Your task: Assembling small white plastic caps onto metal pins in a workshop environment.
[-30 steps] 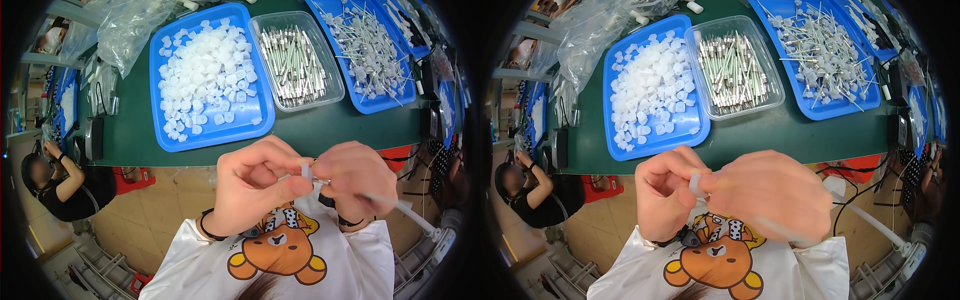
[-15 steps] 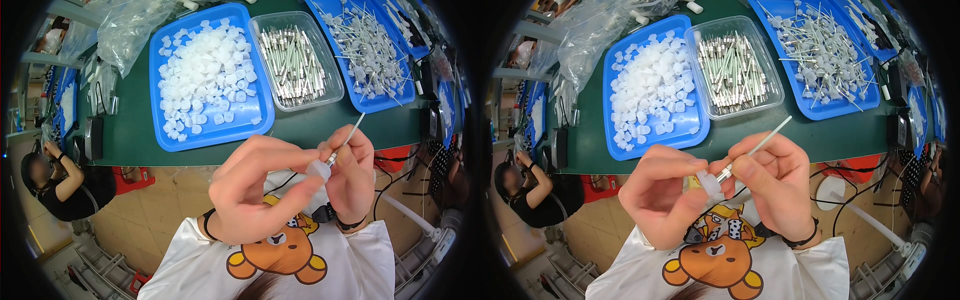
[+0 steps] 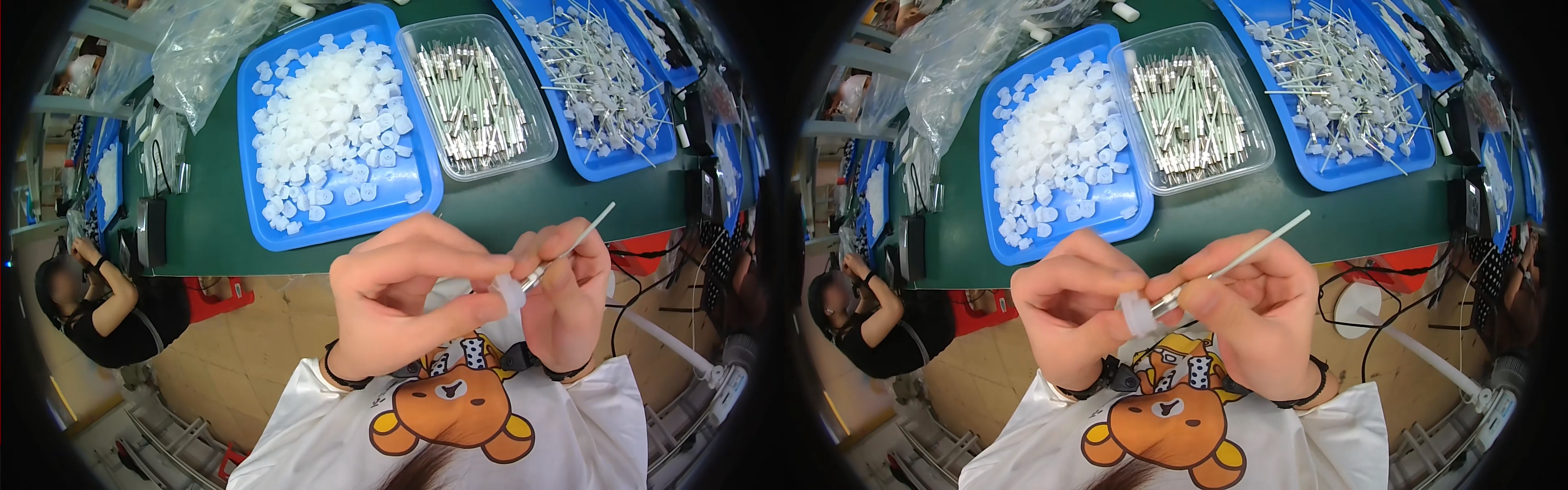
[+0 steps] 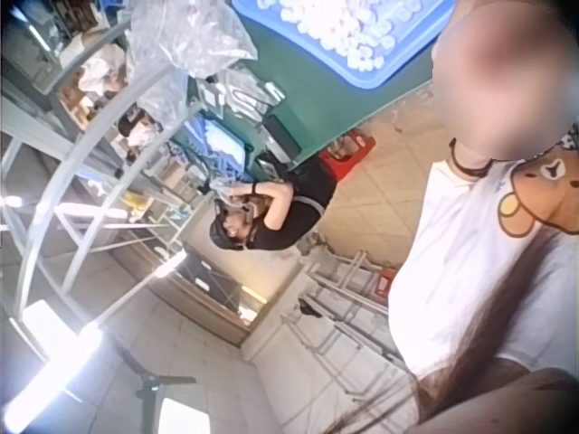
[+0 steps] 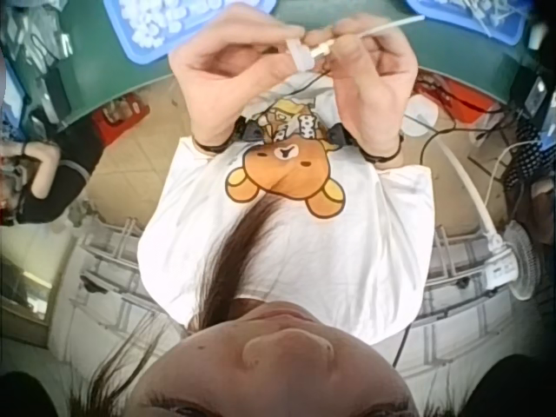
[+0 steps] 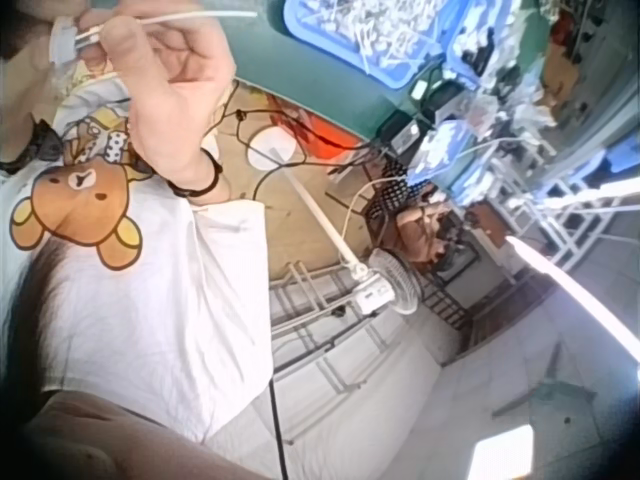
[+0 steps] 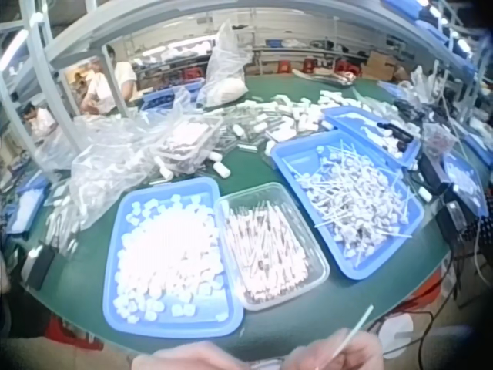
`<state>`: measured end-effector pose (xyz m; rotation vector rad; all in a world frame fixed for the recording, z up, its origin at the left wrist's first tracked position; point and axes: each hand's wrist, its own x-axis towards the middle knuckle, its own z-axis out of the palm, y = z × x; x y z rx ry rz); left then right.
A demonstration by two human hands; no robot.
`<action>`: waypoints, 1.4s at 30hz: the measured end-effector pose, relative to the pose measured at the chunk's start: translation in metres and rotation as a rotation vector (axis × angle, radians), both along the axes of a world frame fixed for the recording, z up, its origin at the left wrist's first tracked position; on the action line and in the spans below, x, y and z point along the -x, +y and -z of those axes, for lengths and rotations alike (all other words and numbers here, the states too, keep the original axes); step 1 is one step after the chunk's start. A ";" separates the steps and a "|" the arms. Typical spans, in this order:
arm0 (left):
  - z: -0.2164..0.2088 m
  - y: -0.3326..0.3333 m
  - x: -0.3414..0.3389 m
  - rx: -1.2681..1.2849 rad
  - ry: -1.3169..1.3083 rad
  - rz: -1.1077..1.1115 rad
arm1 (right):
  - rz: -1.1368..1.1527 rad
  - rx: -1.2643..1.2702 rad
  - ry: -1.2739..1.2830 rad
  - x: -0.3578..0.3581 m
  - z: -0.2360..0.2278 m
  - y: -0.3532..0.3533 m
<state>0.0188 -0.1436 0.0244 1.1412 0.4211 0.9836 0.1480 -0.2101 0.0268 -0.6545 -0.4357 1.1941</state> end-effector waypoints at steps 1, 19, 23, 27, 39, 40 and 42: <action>0.002 0.000 0.001 0.017 -0.024 0.020 | -0.007 -0.001 -0.018 0.000 -0.001 0.000; 0.015 0.010 0.015 0.123 0.101 0.169 | -0.187 0.073 -0.305 -0.017 0.011 0.005; 0.012 0.014 0.003 0.051 0.338 -0.148 | 0.062 0.268 -0.752 -0.043 0.007 0.021; 0.027 0.040 0.019 -0.419 0.796 -0.426 | 0.612 0.638 -1.669 -0.097 -0.004 0.043; 0.056 0.062 0.001 -0.614 1.070 -0.548 | 0.204 0.379 -1.787 -0.034 0.021 0.099; 0.055 0.063 0.001 -0.600 1.072 -0.549 | 0.200 0.380 -1.813 -0.033 0.022 0.101; 0.059 0.064 0.003 -0.656 1.054 -0.532 | 0.166 0.379 -1.831 -0.033 0.024 0.102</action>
